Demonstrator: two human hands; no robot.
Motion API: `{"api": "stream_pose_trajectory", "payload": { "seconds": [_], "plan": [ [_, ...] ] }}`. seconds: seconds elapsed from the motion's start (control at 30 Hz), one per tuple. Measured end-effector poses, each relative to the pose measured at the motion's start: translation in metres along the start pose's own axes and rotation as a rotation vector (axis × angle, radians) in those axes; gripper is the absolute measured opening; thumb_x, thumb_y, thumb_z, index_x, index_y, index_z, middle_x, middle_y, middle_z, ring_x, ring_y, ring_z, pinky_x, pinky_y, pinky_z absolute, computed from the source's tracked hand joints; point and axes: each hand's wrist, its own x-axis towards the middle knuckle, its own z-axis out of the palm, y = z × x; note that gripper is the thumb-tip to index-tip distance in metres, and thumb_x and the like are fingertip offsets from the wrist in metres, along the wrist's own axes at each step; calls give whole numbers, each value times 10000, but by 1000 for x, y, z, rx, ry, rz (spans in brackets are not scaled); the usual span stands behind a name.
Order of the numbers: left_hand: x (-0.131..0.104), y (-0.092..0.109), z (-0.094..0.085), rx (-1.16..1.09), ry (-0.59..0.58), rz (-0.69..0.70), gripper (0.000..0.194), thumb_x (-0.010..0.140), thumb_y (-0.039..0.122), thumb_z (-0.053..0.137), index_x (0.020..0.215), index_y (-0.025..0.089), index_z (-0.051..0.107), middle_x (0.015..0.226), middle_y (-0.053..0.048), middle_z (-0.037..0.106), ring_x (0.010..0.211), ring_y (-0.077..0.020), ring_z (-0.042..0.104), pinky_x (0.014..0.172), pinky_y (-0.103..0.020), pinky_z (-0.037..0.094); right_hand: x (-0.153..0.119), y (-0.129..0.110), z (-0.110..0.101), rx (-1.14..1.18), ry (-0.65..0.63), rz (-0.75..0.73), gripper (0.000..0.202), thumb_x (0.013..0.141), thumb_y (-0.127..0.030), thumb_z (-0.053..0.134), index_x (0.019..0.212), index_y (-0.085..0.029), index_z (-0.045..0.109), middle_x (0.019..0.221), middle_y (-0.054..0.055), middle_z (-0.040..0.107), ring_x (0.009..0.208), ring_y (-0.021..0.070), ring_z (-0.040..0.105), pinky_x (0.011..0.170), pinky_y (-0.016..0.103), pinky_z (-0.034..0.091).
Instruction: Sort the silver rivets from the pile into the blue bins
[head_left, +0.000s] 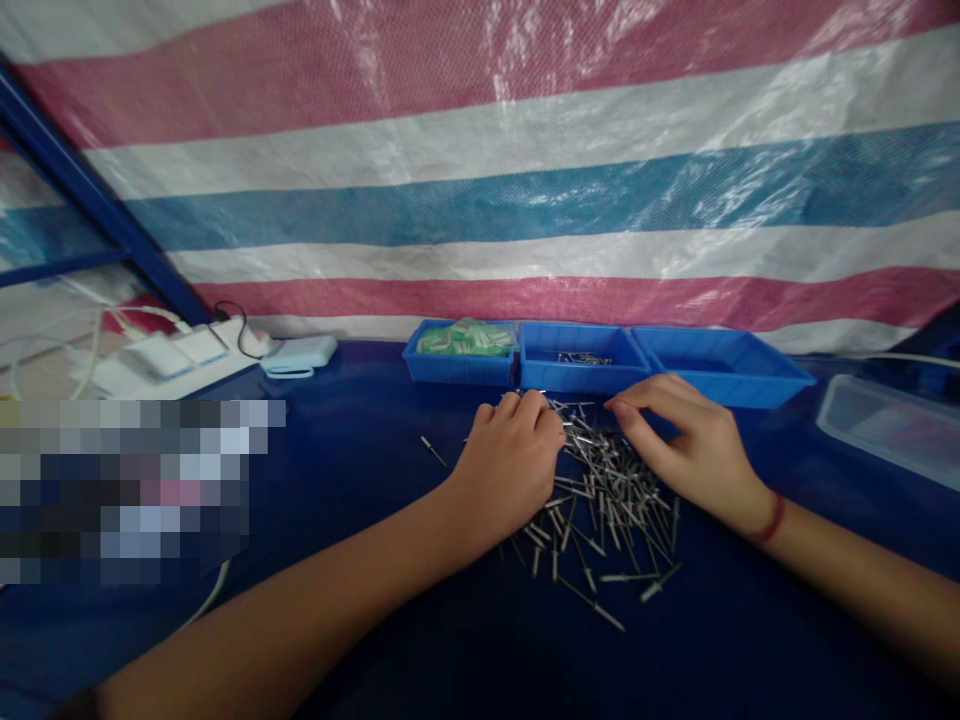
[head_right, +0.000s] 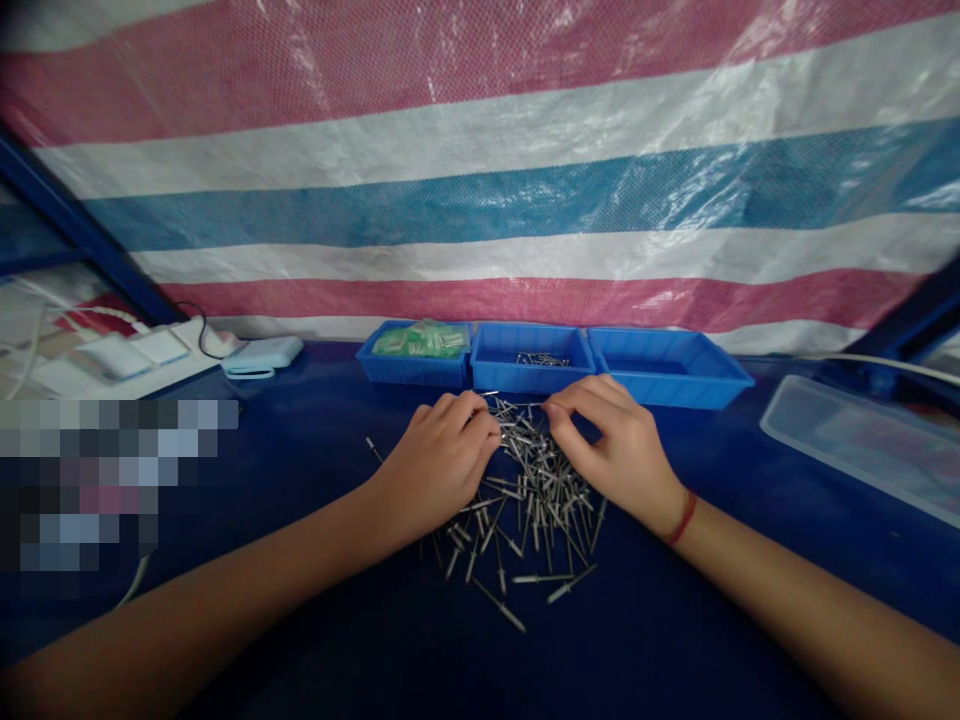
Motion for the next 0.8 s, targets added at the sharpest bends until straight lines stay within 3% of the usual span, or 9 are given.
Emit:
{"api": "stream_pose_trajectory", "payload": {
  "seconds": [0.17,0.3,0.47,0.63,0.8],
  "plan": [
    [-1,0,-2,-6,85,7,255,956,215,325,927,138,566,973,-79,554,865,-220,484,691,-347,387,-2,-10,-3,21,-102,-173,120,810,-202,592,929,-192,595,808,55,641,771,199,576,693,370,451],
    [-2,2,-2,-36,155,45,250,962,222,319,936,143,554,987,-70,560,870,-208,492,699,-343,382,-5,-16,-2,1,-170,-258,144,802,-172,598,940,-210,590,797,38,639,780,190,562,703,360,439],
    [-3,3,-1,-103,210,65,260,966,270,333,921,149,559,983,-65,573,867,-199,514,714,-341,398,-5,-19,-1,-6,-162,-248,118,791,-144,600,896,-197,588,777,35,629,758,180,552,691,346,432],
    [-5,2,1,-360,255,65,250,910,398,465,961,171,557,1022,-63,565,943,-194,533,825,-360,431,-2,-22,-4,39,-124,-223,102,807,-155,579,894,-207,584,767,34,618,743,178,556,673,342,436],
    [-8,1,3,-542,319,50,141,908,283,491,976,180,558,1013,-62,558,964,-178,539,865,-356,444,-2,-25,-5,64,-116,-208,135,805,-117,573,911,-200,583,766,40,618,735,176,554,670,350,440]
  ]
}}
